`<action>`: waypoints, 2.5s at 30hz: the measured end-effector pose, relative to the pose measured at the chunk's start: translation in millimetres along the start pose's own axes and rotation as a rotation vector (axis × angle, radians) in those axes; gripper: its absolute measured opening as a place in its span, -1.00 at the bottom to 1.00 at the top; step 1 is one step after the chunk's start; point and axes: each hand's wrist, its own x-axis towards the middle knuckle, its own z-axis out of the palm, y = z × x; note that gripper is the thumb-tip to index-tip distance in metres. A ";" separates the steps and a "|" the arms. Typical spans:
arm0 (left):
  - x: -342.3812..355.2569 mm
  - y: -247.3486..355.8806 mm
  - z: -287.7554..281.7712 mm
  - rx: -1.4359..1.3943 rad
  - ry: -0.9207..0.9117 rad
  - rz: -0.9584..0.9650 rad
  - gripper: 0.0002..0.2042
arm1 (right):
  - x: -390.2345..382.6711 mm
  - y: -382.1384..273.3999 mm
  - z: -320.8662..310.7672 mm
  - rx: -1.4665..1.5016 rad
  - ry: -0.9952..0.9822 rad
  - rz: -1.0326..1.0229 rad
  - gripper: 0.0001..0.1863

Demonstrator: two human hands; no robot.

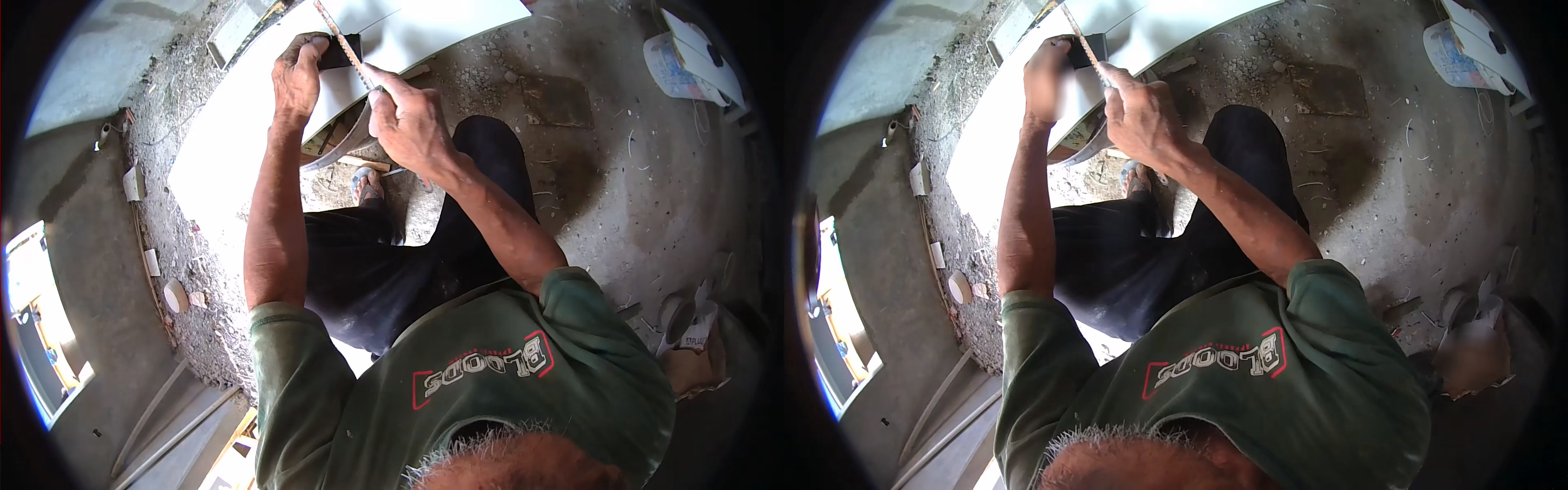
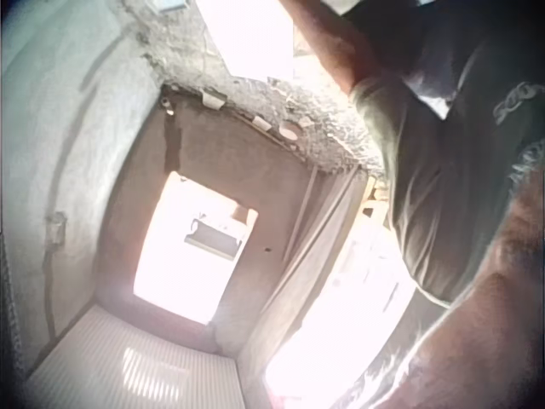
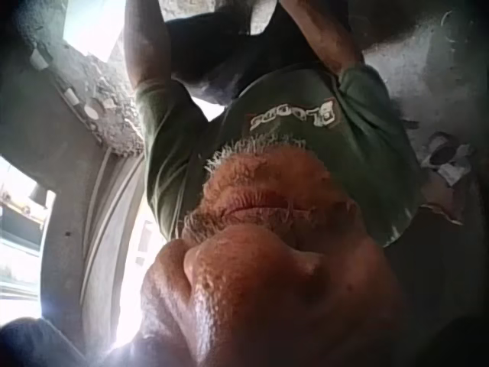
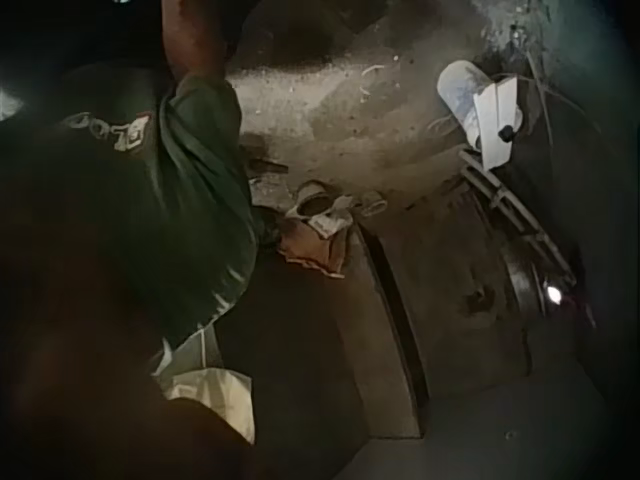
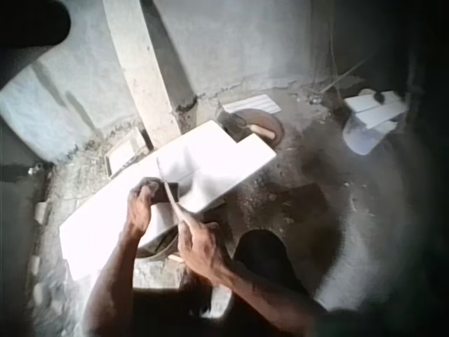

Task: Preparing an electrical box by marking it and cutting holes for wires.

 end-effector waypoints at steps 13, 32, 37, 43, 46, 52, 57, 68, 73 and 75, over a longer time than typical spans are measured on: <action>1.8 32.4 35.5 -0.639 0.311 -0.521 -0.70 | -10.9 -3.2 15.9 -0.023 0.015 -0.047 -0.59; 11.1 21.7 46.4 -0.641 0.631 -0.592 -0.76 | -12.2 12.3 17.5 -0.029 0.036 -0.222 -0.52; 7.7 27.8 42.4 -0.625 0.606 -0.619 -0.75 | 33.7 7.0 28.4 -0.058 0.065 -0.234 -0.59; 12.5 19.1 47.3 -0.525 0.653 -0.633 -0.71 | 18.5 0.9 14.0 -0.153 -0.085 -0.123 -0.58; 14.1 19.0 46.3 -0.221 0.513 -0.473 -0.71 | 51.6 12.1 24.5 -0.104 0.030 -0.217 -0.59; 11.7 17.7 49.9 -0.600 0.677 -0.580 -0.72 | 4.9 9.5 10.7 -0.113 -0.006 -0.258 -0.58; 7.2 21.4 44.4 -0.606 0.674 -0.544 -0.71 | 30.0 -1.4 19.1 -0.186 -0.109 -0.184 -0.61; 11.8 2.8 36.2 -0.525 0.682 -0.540 -0.71 | 8.7 6.8 19.1 -0.159 -0.102 -0.299 -0.51; 6.0 21.8 45.0 -0.566 0.678 -0.500 -0.68 | 35.0 2.0 17.0 -0.348 -0.211 -0.196 -0.53; 13.1 13.1 43.1 -0.207 0.474 -0.442 -0.68 | 65.0 10.7 26.9 -0.330 -0.050 -0.265 -0.53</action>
